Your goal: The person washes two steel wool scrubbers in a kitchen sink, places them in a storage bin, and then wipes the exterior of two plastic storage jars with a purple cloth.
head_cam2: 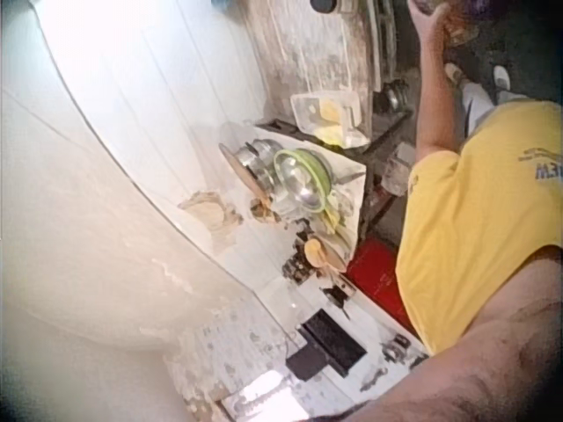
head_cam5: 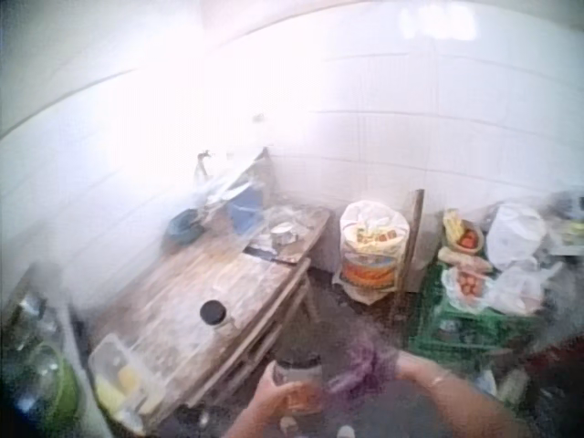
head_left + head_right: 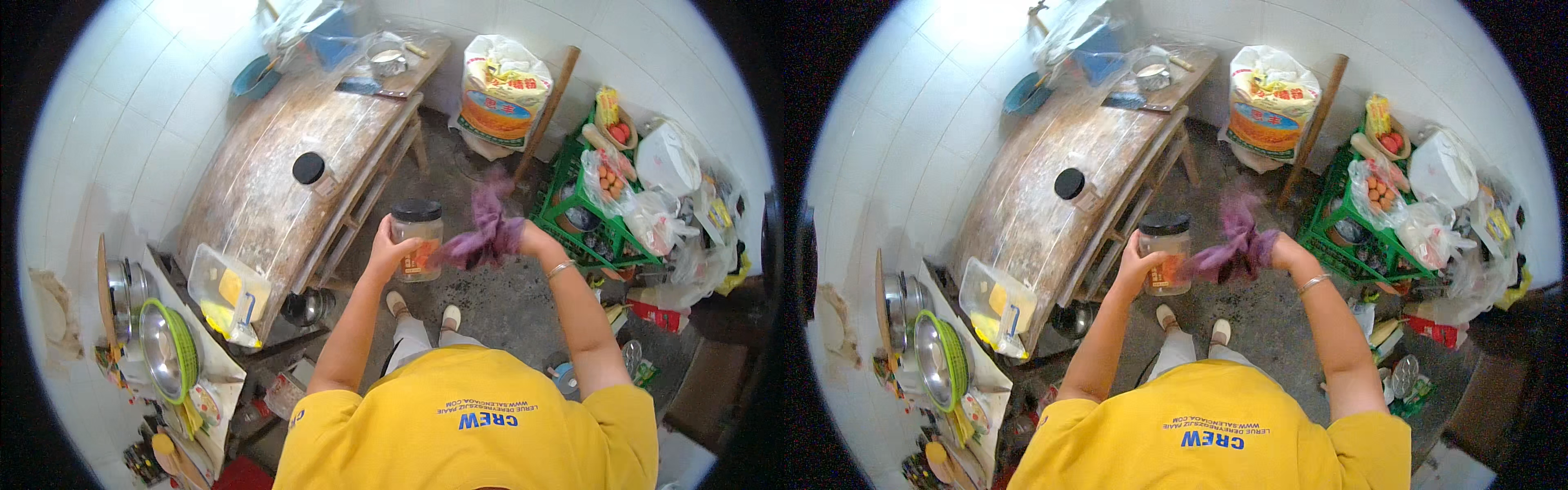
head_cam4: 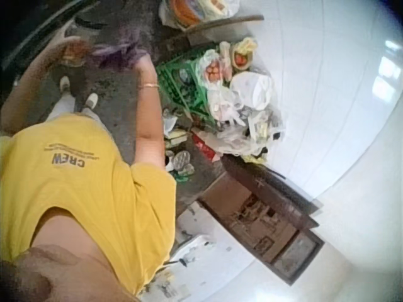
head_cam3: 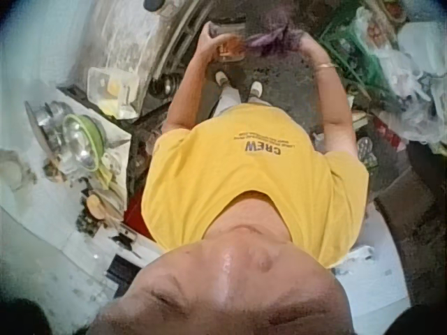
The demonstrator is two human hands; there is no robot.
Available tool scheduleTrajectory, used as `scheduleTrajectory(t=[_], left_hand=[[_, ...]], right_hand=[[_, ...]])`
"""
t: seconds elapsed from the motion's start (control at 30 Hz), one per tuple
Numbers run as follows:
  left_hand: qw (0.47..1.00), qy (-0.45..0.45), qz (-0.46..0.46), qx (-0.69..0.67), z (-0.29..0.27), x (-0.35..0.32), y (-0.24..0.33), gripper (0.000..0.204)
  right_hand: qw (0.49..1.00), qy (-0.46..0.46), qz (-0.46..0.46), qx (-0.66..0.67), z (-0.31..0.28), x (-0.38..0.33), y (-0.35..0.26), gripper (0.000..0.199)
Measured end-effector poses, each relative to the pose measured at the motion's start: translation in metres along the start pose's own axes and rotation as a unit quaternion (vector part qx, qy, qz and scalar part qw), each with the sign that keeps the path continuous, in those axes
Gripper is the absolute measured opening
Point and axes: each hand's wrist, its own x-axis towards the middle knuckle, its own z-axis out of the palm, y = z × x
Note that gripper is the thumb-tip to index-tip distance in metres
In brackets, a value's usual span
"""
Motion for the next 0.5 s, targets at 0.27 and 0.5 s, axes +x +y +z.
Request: scheduleTrajectory(t=[0.27,0.5], left_hand=[[0.973,-0.047,0.162,0.16,0.023,-0.007,0.012,0.097],[0.951,-0.046,0.198,0.232,0.052,-0.001,0.02,0.093]], right_hand=[[0.939,0.176,0.053,0.29,-0.02,-0.016,-0.019,0.025],[0.928,0.166,-0.311,-0.119,-0.043,-0.04,-0.135,0.048]])
